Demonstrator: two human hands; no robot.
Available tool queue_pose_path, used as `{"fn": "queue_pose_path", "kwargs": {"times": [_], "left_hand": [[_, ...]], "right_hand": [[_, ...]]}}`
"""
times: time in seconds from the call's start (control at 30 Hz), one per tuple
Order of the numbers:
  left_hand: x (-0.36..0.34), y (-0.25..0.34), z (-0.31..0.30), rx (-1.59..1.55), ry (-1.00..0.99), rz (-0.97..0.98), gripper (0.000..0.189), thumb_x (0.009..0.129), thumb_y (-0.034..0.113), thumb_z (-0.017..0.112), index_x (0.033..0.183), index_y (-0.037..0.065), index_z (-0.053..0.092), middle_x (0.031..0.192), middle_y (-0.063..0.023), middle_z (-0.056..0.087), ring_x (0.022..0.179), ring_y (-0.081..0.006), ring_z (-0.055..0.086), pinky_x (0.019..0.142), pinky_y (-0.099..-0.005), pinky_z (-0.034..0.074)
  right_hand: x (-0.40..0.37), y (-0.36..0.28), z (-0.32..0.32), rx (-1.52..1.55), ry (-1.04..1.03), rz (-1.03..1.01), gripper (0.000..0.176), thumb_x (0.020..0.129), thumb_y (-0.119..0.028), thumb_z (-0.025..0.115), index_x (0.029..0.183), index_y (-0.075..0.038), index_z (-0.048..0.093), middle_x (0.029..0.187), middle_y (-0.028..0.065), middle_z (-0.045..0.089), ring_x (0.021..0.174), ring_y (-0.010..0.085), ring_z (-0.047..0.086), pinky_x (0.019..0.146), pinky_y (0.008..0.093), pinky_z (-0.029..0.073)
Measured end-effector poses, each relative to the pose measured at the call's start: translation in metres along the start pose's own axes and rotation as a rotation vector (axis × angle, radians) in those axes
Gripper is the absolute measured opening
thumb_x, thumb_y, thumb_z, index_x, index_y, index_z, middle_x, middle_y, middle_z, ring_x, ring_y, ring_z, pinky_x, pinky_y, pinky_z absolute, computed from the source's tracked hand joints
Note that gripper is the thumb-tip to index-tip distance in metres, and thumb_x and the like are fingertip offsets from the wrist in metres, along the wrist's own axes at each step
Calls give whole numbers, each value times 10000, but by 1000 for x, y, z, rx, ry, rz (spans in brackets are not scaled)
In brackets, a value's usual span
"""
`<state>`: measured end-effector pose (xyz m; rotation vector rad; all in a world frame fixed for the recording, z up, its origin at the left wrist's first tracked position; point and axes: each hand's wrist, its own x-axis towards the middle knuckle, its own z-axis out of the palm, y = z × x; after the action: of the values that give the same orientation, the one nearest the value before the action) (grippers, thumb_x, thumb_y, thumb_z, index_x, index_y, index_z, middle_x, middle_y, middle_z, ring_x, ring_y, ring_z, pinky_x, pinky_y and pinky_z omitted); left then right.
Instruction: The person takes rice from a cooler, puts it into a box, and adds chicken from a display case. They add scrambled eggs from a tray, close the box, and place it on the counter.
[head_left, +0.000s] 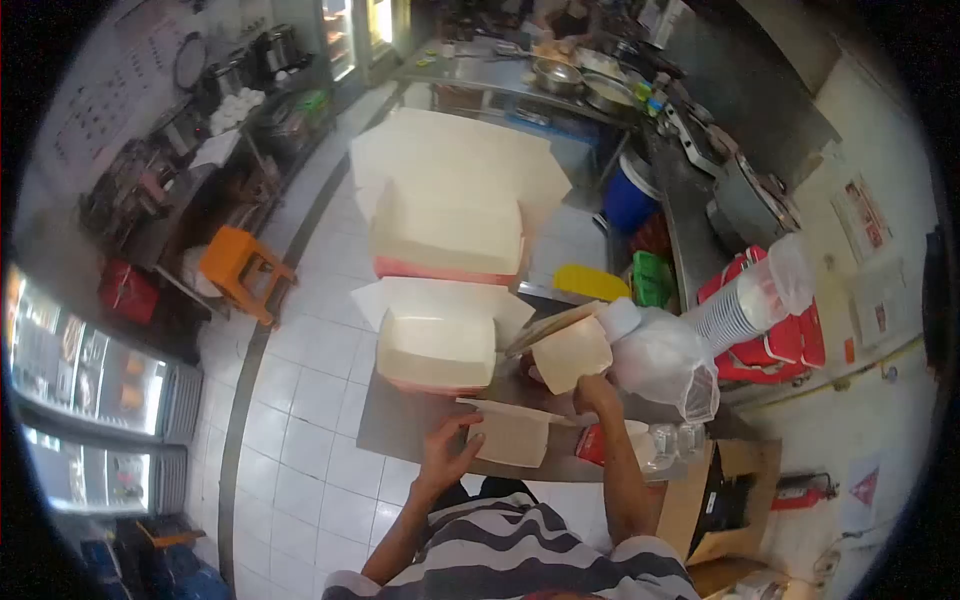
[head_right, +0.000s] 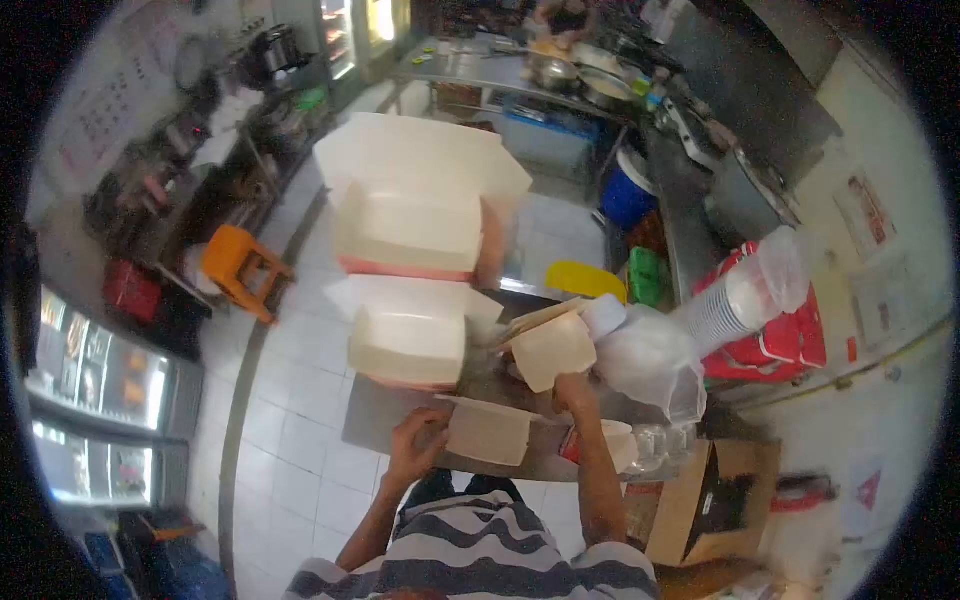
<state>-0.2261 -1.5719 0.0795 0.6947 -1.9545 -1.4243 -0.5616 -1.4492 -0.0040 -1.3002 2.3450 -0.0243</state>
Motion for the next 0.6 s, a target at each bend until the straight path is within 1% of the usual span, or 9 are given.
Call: {"fn": "queue_pose_path", "kwargs": {"times": [0.03, 0.07, 0.13, 0.2, 0.3, 0.4, 0.43, 0.47, 0.6], "left_hand": [[9, -1, 7, 3, -74, 37, 280, 826, 130, 660, 1087, 32, 628, 1029, -154, 653, 988, -306, 619, 858, -377, 483], [19, 0, 15, -7, -111, 16, 280, 826, 130, 660, 1087, 32, 628, 1029, -154, 653, 988, -306, 619, 858, -377, 483], [41, 4, 34, 86, -255, -28, 300, 837, 154, 654, 1114, 44, 621, 1078, -166, 633, 1030, -345, 596, 892, -394, 473], [58, 2, 54, 63, -318, 5, 308, 840, 162, 651, 1122, 44, 617, 1110, -170, 616, 1046, -355, 582, 904, -400, 467], [72, -17, 81, 67, -359, 99, 326, 844, 172, 644, 1139, 40, 606, 1165, -178, 585, 1074, -361, 563, 925, -407, 457], [77, -31, 89, 93, -352, 132, 349, 843, 178, 641, 1153, 24, 592, 1182, -184, 573, 1096, -362, 551, 941, -410, 447], [77, -35, 90, 106, -348, 132, 363, 842, 181, 642, 1158, 13, 584, 1177, -188, 574, 1106, -367, 544, 948, -412, 442], [76, -45, 93, 101, -342, 116, 363, 842, 181, 642, 1158, 13, 584, 1177, -188, 574, 1106, -367, 544, 948, -412, 442], [74, -60, 101, 207, -366, 23, 411, 833, 181, 645, 1187, -9, 557, 1196, -210, 556, 1124, -380, 532, 960, -419, 435]], "right_hand": [[-1, 4, -4, -74, -34, -77, 267, 627, -187, 712, 838, -23, 712, 870, 214, 667, 811, 352, 661, 750, 412, 512], [13, -3, -5, 119, 155, -105, 330, 640, -237, 741, 889, -25, 704, 901, 211, 667, 836, 357, 654, 755, 421, 504], [34, -54, -29, 305, 275, 85, 329, 711, -271, 721, 902, -5, 692, 875, 231, 659, 830, 375, 647, 748, 427, 503], [73, -38, 29, 274, 429, -33, 297, 752, -276, 690, 864, -2, 697, 861, 232, 661, 820, 389, 647, 748, 434, 508], [71, -61, 18, 232, 246, 132, 279, 745, -267, 688, 840, -5, 707, 847, 223, 671, 798, 371, 659, 735, 405, 523], [52, -39, -7, 460, 250, 48, 246, 726, -250, 666, 873, -62, 727, 872, 193, 680, 873, 359, 650, 777, 411, 518], [73, 3, 30, 504, 328, -88, 232, 788, -217, 667, 868, -6, 720, 786, 209, 683, 703, 246, 688, 682, 341, 532], [61, 4, 14, 634, 394, -52, 222, 811, -185, 657, 906, 8, 712, 785, 164, 691, 667, 180, 652, 646, 321, 510], [23, -17, -56, 892, 258, 106, 239, 824, -179, 665, 937, 29, 694, 784, 98, 673, 643, 126, 579, 627, 278, 470]]}}
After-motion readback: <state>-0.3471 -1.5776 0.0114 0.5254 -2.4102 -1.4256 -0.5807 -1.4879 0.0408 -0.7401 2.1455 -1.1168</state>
